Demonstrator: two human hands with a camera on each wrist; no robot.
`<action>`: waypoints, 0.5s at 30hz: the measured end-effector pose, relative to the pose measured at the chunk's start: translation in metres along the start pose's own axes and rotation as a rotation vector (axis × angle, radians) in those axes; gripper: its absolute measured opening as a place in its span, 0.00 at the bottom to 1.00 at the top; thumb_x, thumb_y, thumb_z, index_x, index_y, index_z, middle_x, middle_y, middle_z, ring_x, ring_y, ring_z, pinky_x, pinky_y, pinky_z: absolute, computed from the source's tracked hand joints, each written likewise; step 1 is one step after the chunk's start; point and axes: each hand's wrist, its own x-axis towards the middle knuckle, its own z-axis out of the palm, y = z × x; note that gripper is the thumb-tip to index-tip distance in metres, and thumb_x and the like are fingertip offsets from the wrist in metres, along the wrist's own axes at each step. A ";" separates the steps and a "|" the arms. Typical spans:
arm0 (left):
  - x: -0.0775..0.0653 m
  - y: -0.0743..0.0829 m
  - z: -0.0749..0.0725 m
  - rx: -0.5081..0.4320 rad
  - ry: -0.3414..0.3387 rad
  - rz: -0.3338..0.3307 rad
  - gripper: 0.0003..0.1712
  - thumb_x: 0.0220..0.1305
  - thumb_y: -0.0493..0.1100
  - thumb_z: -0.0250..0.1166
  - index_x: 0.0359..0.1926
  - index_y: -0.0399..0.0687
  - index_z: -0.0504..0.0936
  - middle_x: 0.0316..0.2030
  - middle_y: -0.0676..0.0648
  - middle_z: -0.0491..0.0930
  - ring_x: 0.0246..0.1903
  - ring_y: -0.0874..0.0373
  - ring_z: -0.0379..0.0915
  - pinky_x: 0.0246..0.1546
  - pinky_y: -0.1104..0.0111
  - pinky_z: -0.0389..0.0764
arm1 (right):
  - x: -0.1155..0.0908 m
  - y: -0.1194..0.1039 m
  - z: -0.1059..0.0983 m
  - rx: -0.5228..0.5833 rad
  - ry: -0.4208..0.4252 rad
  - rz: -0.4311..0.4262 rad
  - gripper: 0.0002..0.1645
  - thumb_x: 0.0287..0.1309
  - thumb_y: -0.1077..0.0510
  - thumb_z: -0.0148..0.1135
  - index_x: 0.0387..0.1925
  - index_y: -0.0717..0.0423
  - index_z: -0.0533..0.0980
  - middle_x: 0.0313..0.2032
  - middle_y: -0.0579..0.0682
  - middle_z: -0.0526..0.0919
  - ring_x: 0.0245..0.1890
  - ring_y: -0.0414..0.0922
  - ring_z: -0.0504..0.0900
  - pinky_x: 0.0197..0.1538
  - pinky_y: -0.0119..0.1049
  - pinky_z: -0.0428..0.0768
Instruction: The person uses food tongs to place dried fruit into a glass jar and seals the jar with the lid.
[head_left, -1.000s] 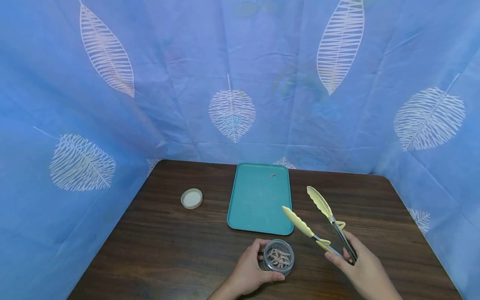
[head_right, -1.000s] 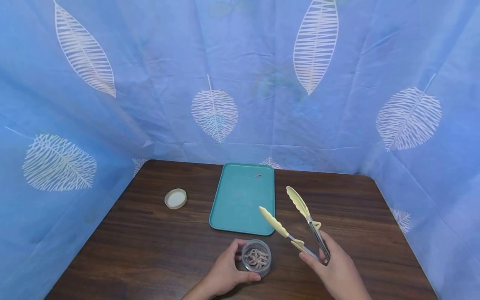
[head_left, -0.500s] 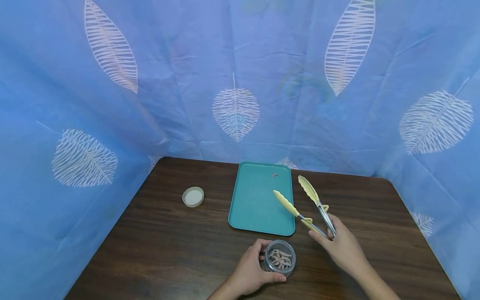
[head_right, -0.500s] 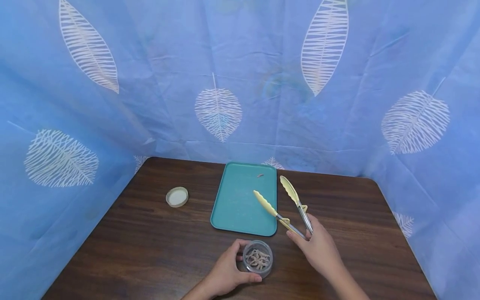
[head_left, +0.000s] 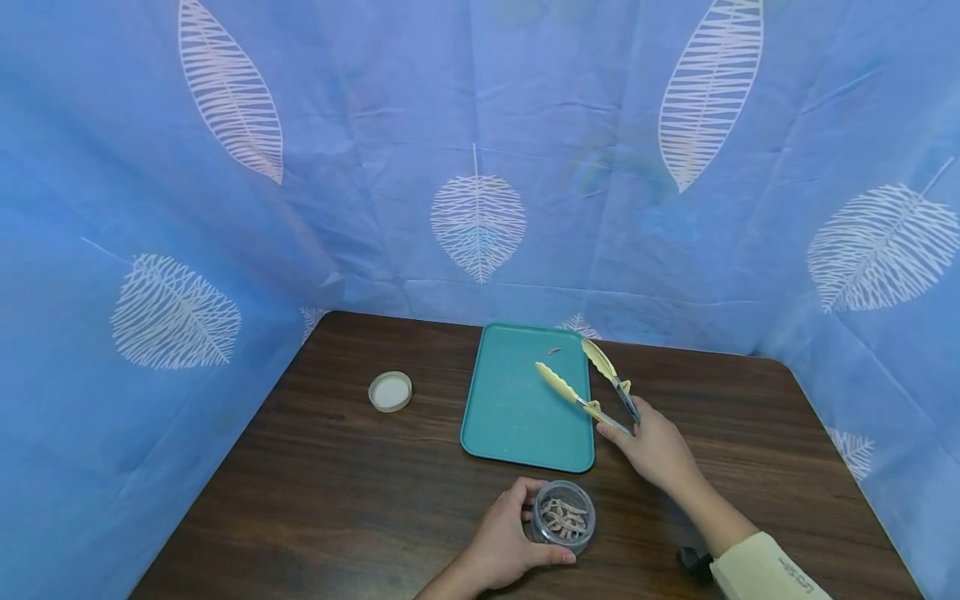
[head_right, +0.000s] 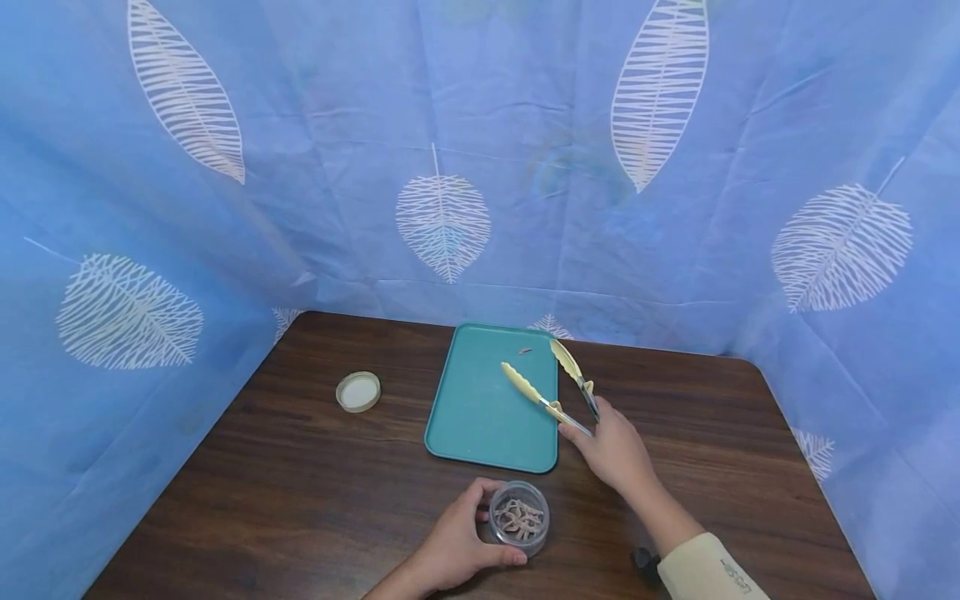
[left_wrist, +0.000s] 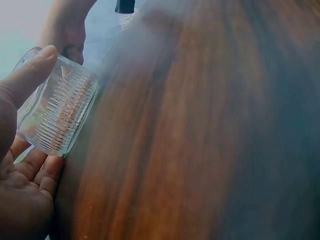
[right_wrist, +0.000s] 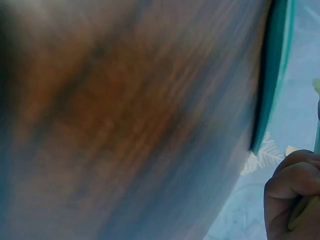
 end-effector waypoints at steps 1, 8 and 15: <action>0.000 0.000 0.000 -0.003 -0.004 -0.003 0.45 0.53 0.53 0.88 0.69 0.61 0.75 0.57 0.55 0.80 0.55 0.69 0.74 0.58 0.73 0.81 | 0.004 0.000 0.001 -0.010 -0.003 -0.004 0.60 0.73 0.32 0.65 0.81 0.73 0.56 0.45 0.66 0.86 0.40 0.54 0.86 0.36 0.47 0.81; -0.002 0.001 -0.001 -0.013 -0.017 -0.018 0.45 0.53 0.53 0.88 0.69 0.61 0.75 0.57 0.57 0.80 0.54 0.69 0.74 0.57 0.73 0.81 | 0.027 -0.002 0.007 -0.060 -0.019 -0.029 0.59 0.75 0.33 0.63 0.80 0.76 0.57 0.55 0.74 0.85 0.53 0.68 0.87 0.54 0.66 0.85; -0.002 0.002 -0.001 -0.011 -0.015 -0.019 0.45 0.54 0.53 0.88 0.69 0.61 0.75 0.57 0.57 0.80 0.54 0.69 0.74 0.58 0.72 0.81 | 0.043 -0.006 0.011 -0.081 -0.051 0.004 0.55 0.78 0.33 0.58 0.80 0.74 0.59 0.71 0.78 0.73 0.66 0.75 0.78 0.62 0.71 0.80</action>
